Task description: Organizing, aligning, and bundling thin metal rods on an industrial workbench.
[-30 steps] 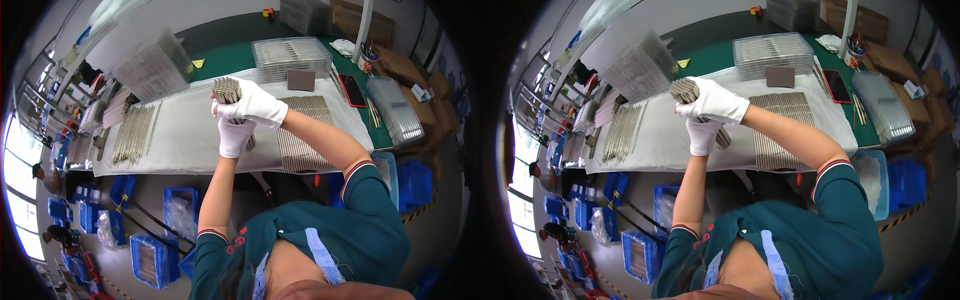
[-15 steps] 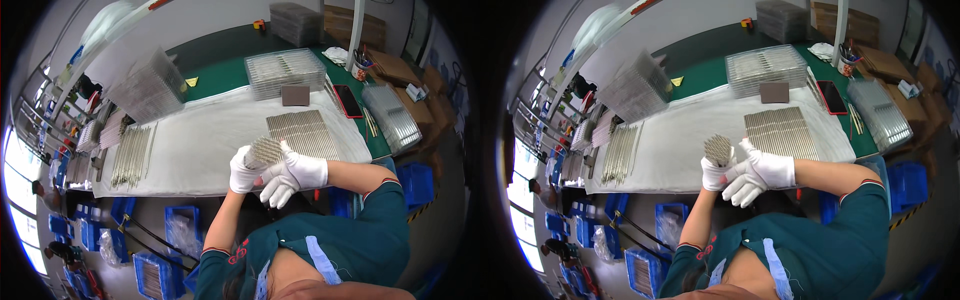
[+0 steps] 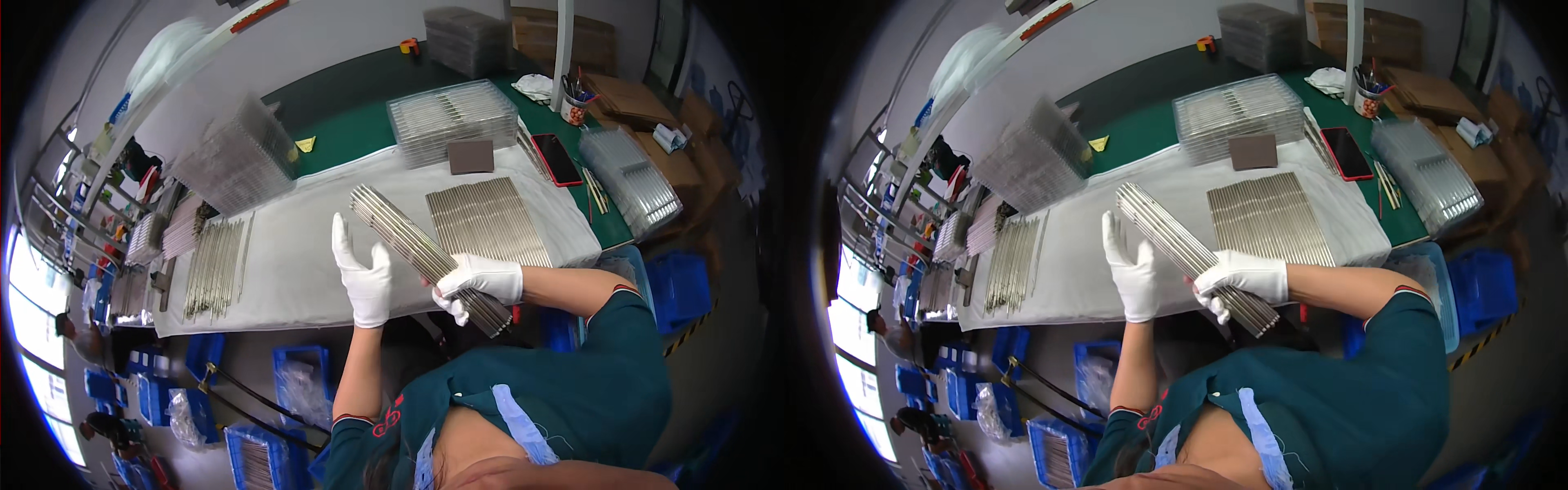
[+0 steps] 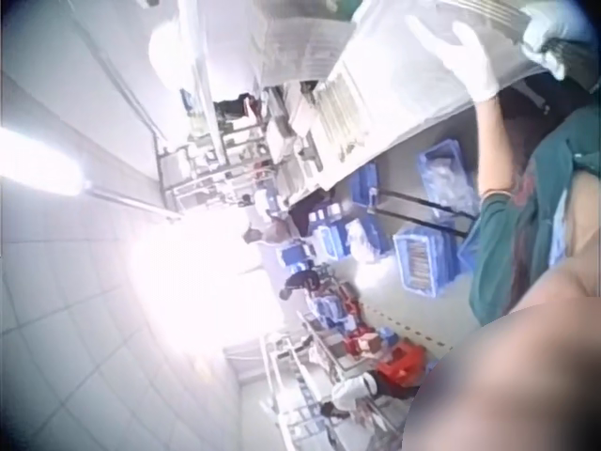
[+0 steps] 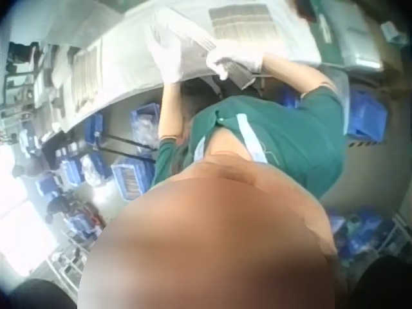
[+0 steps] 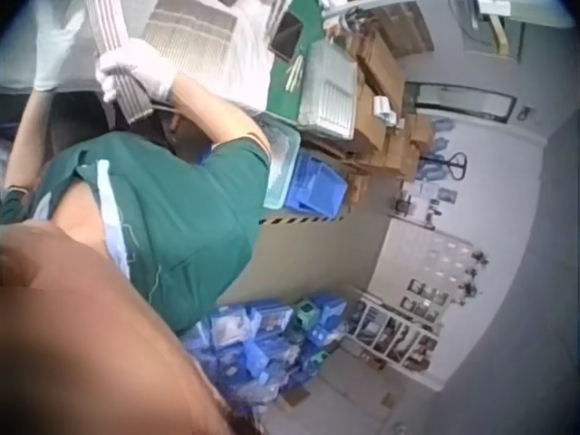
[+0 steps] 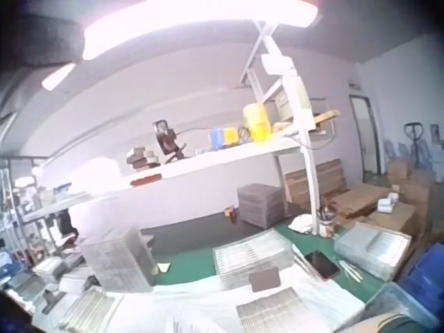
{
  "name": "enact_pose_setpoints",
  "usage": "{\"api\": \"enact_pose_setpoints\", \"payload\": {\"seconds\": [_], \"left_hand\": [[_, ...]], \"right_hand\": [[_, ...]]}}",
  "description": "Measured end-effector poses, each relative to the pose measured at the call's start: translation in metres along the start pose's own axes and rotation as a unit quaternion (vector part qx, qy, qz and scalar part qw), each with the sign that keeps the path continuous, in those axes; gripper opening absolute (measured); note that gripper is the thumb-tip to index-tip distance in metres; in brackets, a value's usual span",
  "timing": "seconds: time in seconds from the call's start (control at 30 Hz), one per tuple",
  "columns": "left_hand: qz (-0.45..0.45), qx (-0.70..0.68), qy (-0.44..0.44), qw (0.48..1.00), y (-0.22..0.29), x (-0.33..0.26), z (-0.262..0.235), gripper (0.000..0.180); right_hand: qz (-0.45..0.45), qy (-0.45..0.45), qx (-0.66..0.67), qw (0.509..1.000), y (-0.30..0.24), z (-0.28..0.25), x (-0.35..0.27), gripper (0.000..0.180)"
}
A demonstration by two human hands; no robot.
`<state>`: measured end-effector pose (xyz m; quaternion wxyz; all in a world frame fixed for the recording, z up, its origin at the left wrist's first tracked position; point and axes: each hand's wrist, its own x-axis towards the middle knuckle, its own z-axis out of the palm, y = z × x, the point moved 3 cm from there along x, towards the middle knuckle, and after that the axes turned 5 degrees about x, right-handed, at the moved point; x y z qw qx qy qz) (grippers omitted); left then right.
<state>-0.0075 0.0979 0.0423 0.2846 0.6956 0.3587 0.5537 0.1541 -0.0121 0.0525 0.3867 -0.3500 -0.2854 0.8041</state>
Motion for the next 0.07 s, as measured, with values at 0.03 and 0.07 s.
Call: {"api": "enact_pose_setpoints", "payload": {"seconds": [0.03,0.07], "left_hand": [[-0.149,-0.316,-0.036,0.936,0.005,0.008,0.005,0.084],[-0.162,-0.391,-0.147,0.894,0.004,0.017,0.007,0.098]], "right_hand": [[-0.052,0.015,-0.087,0.995,-0.010,0.001,0.010,0.036],[-0.103,-0.018,-0.135,0.985,-0.017,0.003,0.024,0.042]]}}
